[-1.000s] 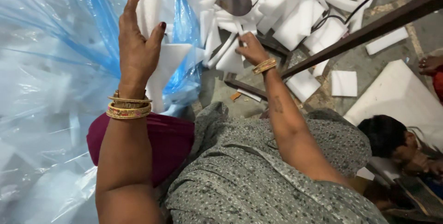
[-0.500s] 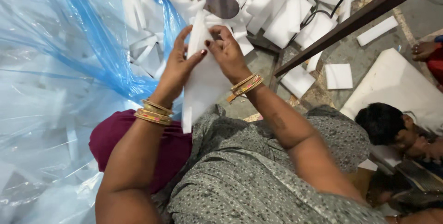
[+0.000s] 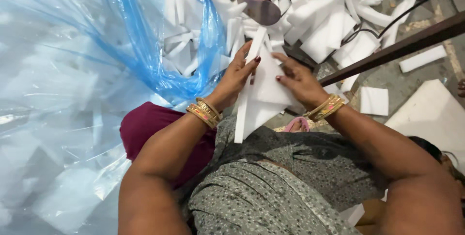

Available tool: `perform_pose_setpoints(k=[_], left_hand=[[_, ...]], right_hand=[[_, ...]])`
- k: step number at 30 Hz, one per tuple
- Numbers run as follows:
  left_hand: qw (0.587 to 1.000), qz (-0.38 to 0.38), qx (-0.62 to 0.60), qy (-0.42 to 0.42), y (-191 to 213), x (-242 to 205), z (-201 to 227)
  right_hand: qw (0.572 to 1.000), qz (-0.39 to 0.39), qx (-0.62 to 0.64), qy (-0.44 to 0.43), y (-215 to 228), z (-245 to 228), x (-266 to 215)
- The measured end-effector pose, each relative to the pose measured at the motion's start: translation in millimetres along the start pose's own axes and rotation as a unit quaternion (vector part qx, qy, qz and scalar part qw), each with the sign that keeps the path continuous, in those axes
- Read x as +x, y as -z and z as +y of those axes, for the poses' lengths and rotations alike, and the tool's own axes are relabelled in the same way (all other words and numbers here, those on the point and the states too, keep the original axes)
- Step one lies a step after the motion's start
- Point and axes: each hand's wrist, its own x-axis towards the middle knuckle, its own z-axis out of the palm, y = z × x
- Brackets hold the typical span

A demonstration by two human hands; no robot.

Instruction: The person sits on the floor and repeatedly picks up white foam pieces, folds them, and places them into a large blue plastic bag. The person handles the foam pieces one at a time throughout the clip.

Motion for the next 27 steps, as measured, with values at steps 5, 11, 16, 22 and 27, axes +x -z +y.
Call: perform_pose_setpoints(k=[5, 11, 16, 22, 27], left_hand=[[0.996, -0.013, -0.086, -0.016, 0.7, 6.4, -4.0], [0.995, -0.017, -0.09, -0.03, -8.3, 16.0, -12.1], [0.992, -0.007, -0.126, 0.02, -15.8, 23.7, -12.7], [0.982, 0.028, -0.144, 0.119, -31.5, 33.1, 15.4], [0.967, 0.004, -0.207, 0.15, -40.6, 70.1, 32.5]], right_hand=[[0.985, 0.048, 0.162, 0.032, 9.1, 11.3, 10.7], [0.988, 0.059, 0.125, 0.074, 13.5, 30.0, 22.6], [0.987, 0.064, 0.141, 0.042, 17.9, 17.9, 18.9], [0.983, 0.073, 0.166, 0.042, 34.4, 13.3, 26.1], [0.994, 0.098, 0.033, 0.037, 67.1, -3.7, 43.6]])
